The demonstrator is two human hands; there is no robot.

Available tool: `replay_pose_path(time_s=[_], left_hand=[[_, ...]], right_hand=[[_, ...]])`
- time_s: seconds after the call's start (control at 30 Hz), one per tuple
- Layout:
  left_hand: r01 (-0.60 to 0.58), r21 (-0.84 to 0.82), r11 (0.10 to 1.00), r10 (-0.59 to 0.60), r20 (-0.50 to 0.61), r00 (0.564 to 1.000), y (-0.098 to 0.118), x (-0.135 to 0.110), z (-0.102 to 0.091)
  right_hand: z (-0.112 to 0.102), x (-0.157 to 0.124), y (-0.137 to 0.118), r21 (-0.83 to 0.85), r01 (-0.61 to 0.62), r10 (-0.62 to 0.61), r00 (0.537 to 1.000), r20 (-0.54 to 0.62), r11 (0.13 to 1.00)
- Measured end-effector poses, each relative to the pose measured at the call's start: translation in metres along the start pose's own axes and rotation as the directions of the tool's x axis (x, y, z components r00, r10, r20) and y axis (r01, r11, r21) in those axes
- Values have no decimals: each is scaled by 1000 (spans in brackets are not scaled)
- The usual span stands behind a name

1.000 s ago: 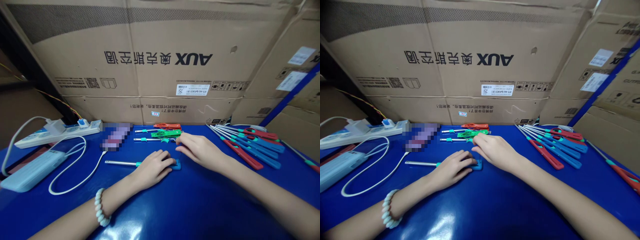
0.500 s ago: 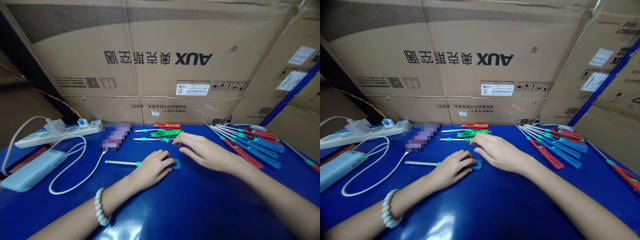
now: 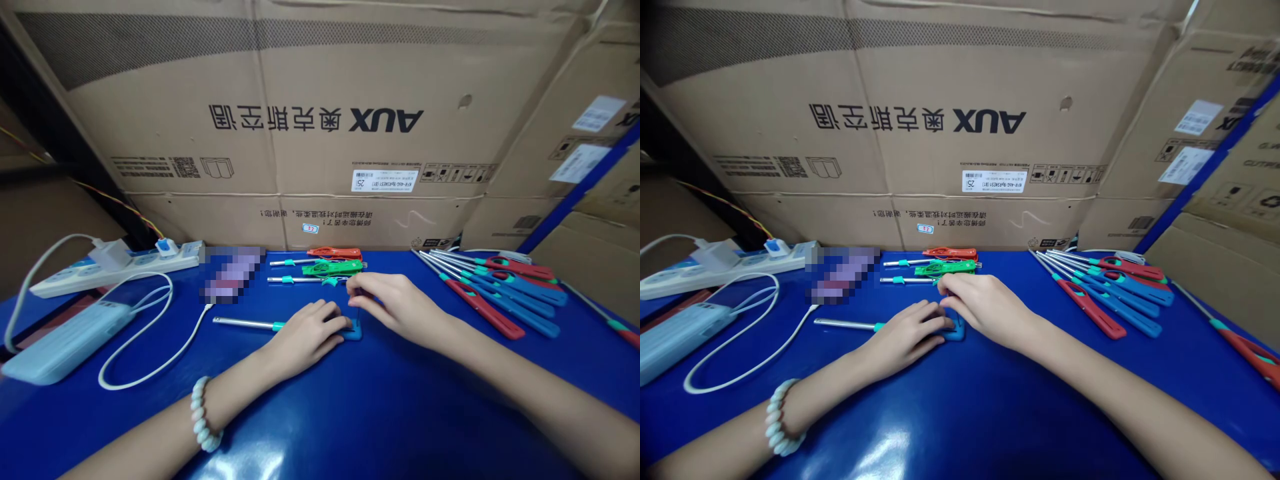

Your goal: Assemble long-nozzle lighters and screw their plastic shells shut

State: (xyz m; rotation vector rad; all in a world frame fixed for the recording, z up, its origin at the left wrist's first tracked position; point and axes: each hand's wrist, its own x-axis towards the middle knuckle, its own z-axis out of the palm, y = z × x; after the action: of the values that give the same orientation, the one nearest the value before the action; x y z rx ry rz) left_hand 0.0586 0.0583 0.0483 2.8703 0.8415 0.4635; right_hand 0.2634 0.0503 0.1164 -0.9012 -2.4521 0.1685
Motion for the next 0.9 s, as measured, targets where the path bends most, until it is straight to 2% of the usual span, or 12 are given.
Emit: replay_pose_path(time_s=[0.07,0.17,0.27,0.4,0.73,0.9], left_hand=[[3,2,1000,-3,3,1000,0,0,1],[2,1,1000,-2,0,1000,-1,0,2],[-2,-2,1000,2,-6,1000,-1,-1,2],[-11,-4,1000,11,-16,1000,-1,0,0],[-17,-20,1000,17,-25,1000,1,0,-1],[3,-28,1000,-3,2,1000,3,0,-4]], right_hand=[[-3,0,-1,5,-17,17,1000,11,1000],[-13,0,-3,57,-41,36,994,100,998],[-26,0,-3,157,-35,2,979,205,987],[-36,0,2,227,-33,-34,957,287,973],[-25,5,-1,261,-102,53,981,187,960],[-20,5,6,266,-121,90,988,127,956]])
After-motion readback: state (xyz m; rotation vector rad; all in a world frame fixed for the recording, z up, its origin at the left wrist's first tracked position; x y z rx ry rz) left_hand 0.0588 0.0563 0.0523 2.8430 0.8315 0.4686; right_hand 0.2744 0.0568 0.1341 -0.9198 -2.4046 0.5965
